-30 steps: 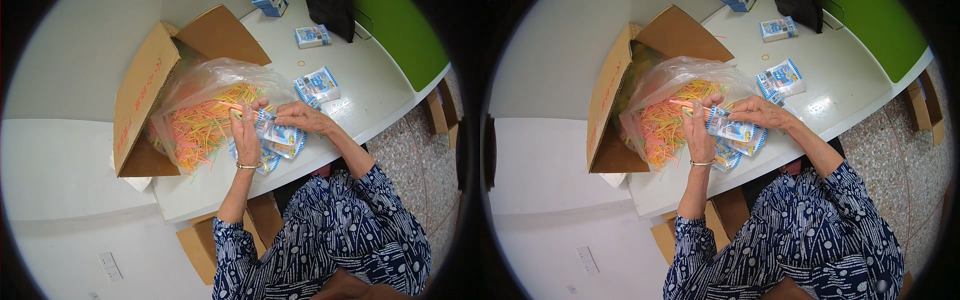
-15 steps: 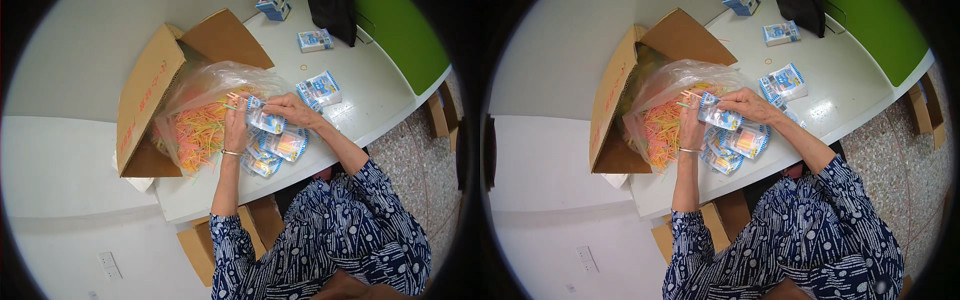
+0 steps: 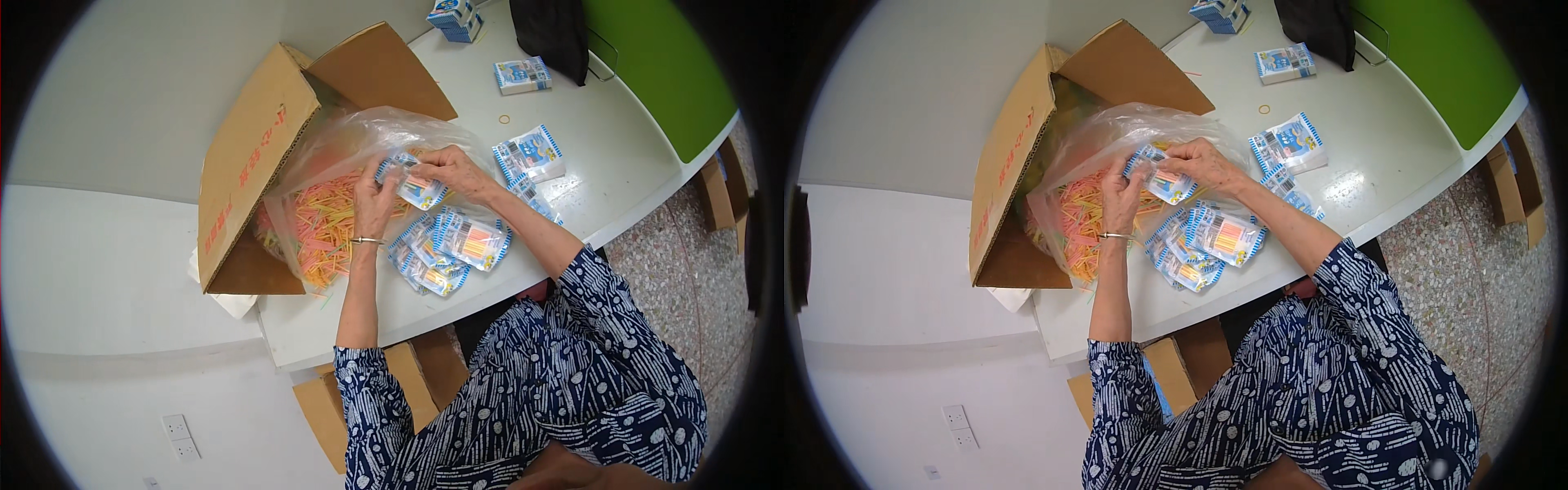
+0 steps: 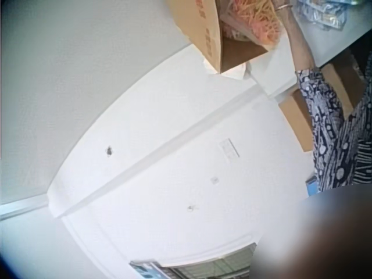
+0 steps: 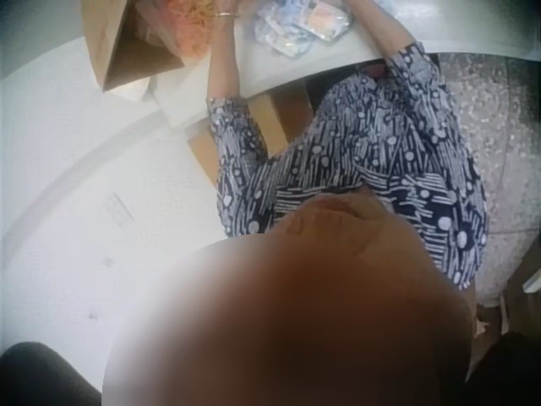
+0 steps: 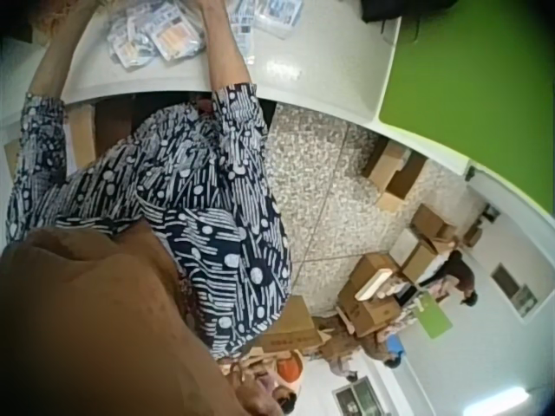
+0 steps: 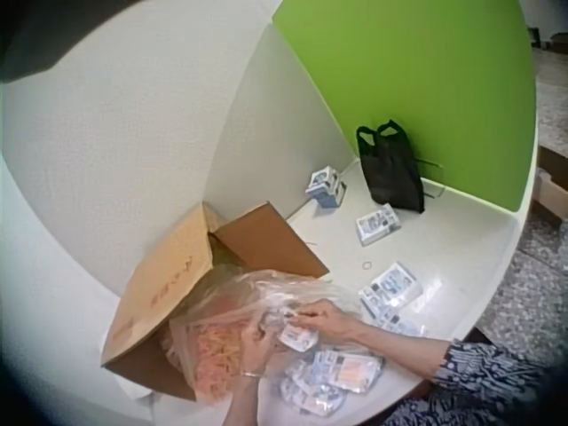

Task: Manually counting and placing rubber bands into small plastic bags.

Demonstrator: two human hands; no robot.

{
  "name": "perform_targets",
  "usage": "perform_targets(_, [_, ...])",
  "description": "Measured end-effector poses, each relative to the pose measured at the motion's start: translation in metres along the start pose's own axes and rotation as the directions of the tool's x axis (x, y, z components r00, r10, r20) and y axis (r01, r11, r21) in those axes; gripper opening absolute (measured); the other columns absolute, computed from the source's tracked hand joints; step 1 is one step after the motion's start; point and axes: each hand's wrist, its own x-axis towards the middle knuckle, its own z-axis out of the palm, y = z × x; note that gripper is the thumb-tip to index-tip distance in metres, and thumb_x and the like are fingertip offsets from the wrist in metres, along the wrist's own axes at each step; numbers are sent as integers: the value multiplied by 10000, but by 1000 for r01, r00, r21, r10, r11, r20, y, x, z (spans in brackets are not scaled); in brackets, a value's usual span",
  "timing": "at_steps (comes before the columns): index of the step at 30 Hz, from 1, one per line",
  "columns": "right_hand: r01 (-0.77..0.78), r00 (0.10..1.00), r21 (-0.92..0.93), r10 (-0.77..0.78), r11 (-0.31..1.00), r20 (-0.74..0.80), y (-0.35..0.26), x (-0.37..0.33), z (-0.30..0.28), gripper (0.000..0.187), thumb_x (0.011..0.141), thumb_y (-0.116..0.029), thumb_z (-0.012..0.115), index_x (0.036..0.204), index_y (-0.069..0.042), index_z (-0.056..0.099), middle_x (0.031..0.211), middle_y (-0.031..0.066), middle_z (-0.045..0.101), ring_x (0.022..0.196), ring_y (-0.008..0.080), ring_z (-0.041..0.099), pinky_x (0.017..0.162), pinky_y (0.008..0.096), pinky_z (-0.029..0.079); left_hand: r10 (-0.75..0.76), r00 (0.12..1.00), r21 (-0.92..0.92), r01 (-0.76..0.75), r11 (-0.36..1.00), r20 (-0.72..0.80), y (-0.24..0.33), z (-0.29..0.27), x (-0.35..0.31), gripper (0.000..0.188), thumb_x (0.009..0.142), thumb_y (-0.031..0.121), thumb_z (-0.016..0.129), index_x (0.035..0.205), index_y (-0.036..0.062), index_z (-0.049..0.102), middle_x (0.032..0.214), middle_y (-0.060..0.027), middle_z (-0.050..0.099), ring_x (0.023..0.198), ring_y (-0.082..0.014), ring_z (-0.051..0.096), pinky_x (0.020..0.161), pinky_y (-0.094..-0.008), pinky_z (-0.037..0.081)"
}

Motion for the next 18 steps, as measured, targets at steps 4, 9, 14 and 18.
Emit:
perform_targets(4, [5, 1000, 65, -7, 998, 26, 3, -4, -6, 199, 847, -209, 643, 885, -19, 691, 772, -10, 634, 730, 32, 528, 643, 205, 424, 39, 999, -9, -39, 999, 20, 9, 7, -1, 284, 853, 61, 582, 1127, 0, 543, 966, -83, 616, 866, -126, 577, 756, -257, 479])
perform_targets(9, [-83, 978, -125, 105, 989, 180, 7, -9, -19, 228, 829, -217, 664, 893, -2, 702, 777, 22, 666, 735, 49, 560, 695, 216, 443, -48, 995, -187, 64, 980, 90, 28, 15, -4, 291, 833, 36, 597, 1117, -5, 545, 985, -91, 616, 884, -110, 575, 764, -250, 479])
perform_targets(14, [-127, 961, -118, 151, 985, 230, -3, -22, -28, 231, 822, -215, 669, 882, 5, 705, 761, 26, 675, 688, 43, 554, 654, 206, 437, -184, 963, 1, 188, 982, 197, 36, 16, -8, 274, 821, 46, 644, 1071, -26, 555, 936, -61, 630, 833, -94, 589, 736, -227, 486])
perform_targets(18, [-140, 930, -194, 196, 971, 311, -28, -38, -25, 249, 809, -247, 691, 843, -1, 708, 738, 20, 672, 645, 32, 541, 583, 201, 418, -121, 977, 69, 110, 992, 176, 46, 22, -15, 244, 788, 82, 655, 990, -26, 574, 825, -66, 638, 735, -98, 580, 659, -240, 479])
